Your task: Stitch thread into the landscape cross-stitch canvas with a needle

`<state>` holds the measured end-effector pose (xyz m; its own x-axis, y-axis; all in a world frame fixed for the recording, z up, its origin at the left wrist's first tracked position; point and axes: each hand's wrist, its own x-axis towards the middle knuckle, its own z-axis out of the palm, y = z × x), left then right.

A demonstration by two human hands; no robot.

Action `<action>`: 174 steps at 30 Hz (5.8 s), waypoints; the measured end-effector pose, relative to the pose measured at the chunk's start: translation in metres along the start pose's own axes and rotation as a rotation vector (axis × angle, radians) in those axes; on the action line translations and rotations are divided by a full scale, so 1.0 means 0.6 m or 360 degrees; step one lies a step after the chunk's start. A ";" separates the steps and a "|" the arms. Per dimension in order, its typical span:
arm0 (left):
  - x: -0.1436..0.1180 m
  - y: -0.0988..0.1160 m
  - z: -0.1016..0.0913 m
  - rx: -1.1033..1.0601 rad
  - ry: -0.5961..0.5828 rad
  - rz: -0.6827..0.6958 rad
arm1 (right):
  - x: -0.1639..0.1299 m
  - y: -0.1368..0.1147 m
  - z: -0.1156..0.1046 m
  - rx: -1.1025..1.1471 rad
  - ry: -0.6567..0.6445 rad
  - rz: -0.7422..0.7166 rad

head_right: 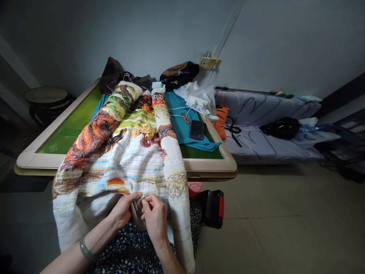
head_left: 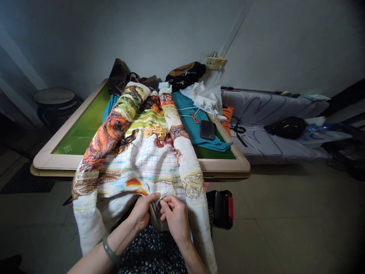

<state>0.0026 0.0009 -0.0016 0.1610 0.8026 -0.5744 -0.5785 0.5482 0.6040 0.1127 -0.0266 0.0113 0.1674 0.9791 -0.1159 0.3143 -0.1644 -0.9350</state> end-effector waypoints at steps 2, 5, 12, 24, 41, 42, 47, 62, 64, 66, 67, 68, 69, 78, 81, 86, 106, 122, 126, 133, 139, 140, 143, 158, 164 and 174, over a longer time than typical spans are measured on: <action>0.000 0.000 0.000 -0.0010 0.0009 0.0006 | 0.000 0.000 0.000 -0.0014 -0.0002 -0.0001; -0.001 -0.001 0.001 -0.0030 0.0008 0.0006 | 0.000 0.002 -0.001 -0.0040 -0.0013 -0.0008; -0.006 0.003 0.005 -0.0045 0.0036 0.0002 | -0.002 -0.004 -0.006 -0.0002 -0.0121 0.0035; 0.001 -0.001 0.001 -0.0069 0.0052 -0.0016 | 0.001 0.003 -0.008 -0.0054 -0.0105 -0.0010; -0.003 -0.002 0.001 -0.0099 -0.0090 -0.0001 | 0.003 -0.017 0.000 -0.0123 0.0067 -0.0088; -0.002 -0.003 0.000 -0.0098 -0.0108 0.0008 | 0.005 -0.020 0.000 -0.0152 0.0062 -0.0131; -0.004 -0.001 0.001 -0.0054 -0.0121 0.0064 | 0.020 -0.029 -0.003 -0.0332 0.0056 -0.0281; -0.005 0.005 0.006 -0.0054 -0.0012 0.0085 | 0.016 -0.057 -0.092 0.0908 0.0109 -0.0136; -0.006 0.007 0.006 -0.0044 -0.0013 0.0081 | 0.007 -0.030 -0.068 0.0629 -0.0089 0.0036; -0.008 0.009 0.007 -0.0028 -0.0008 0.0070 | 0.001 -0.013 -0.050 0.0347 -0.0224 0.0060; -0.008 0.010 0.007 -0.0021 -0.0003 0.0061 | -0.001 -0.008 -0.044 0.0216 -0.0251 0.0028; -0.009 0.010 0.007 -0.0014 0.0003 0.0049 | -0.002 -0.006 -0.040 0.0097 -0.0252 -0.0015; -0.009 0.010 0.007 -0.0008 0.0010 0.0036 | -0.002 -0.006 -0.038 0.0000 -0.0236 -0.0057; -0.006 0.007 0.005 -0.0045 0.0028 0.0026 | 0.002 -0.010 -0.033 -0.0168 -0.0126 -0.0140; -0.009 0.009 0.007 -0.0048 0.0026 0.0016 | 0.003 -0.009 -0.032 -0.0198 -0.0064 -0.0181; -0.011 0.012 0.011 -0.0042 0.0056 0.0025 | 0.005 -0.013 -0.027 -0.0327 0.0057 -0.0283; -0.009 0.011 0.012 -0.0018 0.0031 0.0009 | 0.001 -0.001 -0.015 -0.0121 -0.0079 -0.0049; 0.009 0.000 0.001 -0.0085 0.0076 -0.0092 | -0.005 0.015 0.004 0.0030 0.0178 -0.0106; 0.011 -0.003 -0.001 -0.0078 0.0065 -0.0103 | -0.005 0.016 0.010 0.0051 0.0211 -0.0101; 0.007 0.000 0.003 -0.0123 0.0044 -0.0145 | -0.008 0.010 0.009 0.0036 0.0209 -0.0148; 0.003 0.001 0.005 -0.0148 0.0048 -0.0083 | -0.008 0.012 0.013 0.0060 0.0233 -0.0104; 0.003 0.001 0.006 -0.0147 0.0050 -0.0078 | -0.008 0.014 0.014 0.0070 0.0232 -0.0095; 0.002 0.000 0.007 -0.0140 0.0067 -0.0100 | -0.006 0.019 0.016 0.0113 0.0234 -0.0063; -0.004 0.001 0.006 -0.0082 -0.0067 -0.0043 | 0.015 0.001 0.005 0.0075 0.0189 -0.0075; -0.009 0.005 0.008 -0.0023 -0.0088 0.0052 | 0.031 -0.027 -0.010 -0.0536 -0.0059 -0.0274; -0.007 0.007 0.008 -0.0052 0.0014 0.0079 | 0.055 -0.097 -0.130 0.1332 0.0231 -0.0277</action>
<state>0.0032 0.0010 0.0061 0.1247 0.8264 -0.5491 -0.6115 0.4998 0.6134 0.1730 0.0062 0.0883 0.3165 0.9476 0.0425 -0.4347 0.1847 -0.8815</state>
